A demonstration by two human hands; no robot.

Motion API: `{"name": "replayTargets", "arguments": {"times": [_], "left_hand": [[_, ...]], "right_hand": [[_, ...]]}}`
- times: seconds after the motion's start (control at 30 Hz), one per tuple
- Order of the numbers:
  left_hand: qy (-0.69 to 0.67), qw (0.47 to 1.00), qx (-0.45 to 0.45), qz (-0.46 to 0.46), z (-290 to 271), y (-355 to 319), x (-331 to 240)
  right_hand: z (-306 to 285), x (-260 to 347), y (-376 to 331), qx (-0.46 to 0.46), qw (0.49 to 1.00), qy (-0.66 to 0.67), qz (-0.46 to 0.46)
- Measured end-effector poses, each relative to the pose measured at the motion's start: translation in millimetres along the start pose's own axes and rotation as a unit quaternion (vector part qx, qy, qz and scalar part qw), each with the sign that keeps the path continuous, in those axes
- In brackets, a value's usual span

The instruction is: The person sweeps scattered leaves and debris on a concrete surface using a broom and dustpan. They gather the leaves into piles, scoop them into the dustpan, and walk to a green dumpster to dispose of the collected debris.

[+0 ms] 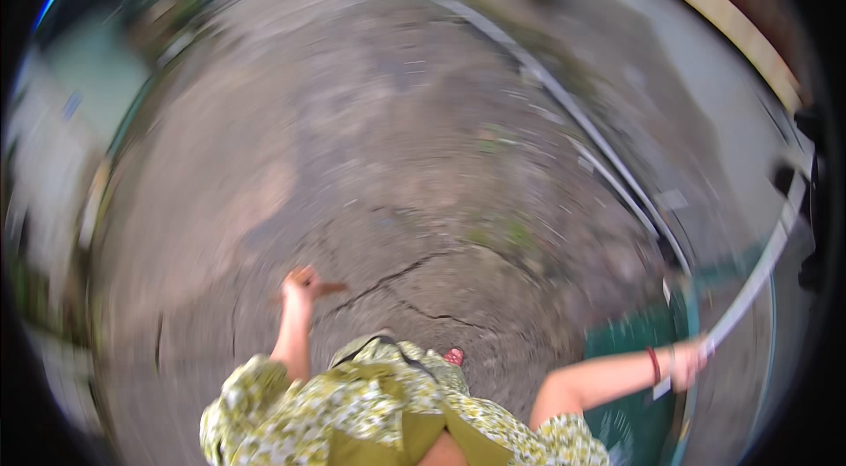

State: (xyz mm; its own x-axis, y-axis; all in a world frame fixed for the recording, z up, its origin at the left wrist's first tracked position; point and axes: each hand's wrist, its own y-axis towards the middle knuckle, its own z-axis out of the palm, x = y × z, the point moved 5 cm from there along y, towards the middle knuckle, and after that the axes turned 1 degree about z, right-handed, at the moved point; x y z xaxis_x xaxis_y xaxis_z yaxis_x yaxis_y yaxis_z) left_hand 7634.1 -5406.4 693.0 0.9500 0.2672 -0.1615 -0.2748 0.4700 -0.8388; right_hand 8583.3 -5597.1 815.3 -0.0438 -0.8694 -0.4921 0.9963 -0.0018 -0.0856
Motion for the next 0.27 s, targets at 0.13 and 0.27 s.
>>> {"name": "replayTargets", "arguments": {"times": [0.13,0.27], "left_hand": [[-0.037,0.992,-0.005,0.122,-57,7,-64],[-0.12,0.971,-0.024,0.205,-125,-13,-147]], "right_hand": [[0,-89,-70,0.059,0.991,-0.016,0.121],[-13,-154,-184,0.368,0.901,-0.121,0.196]]}}
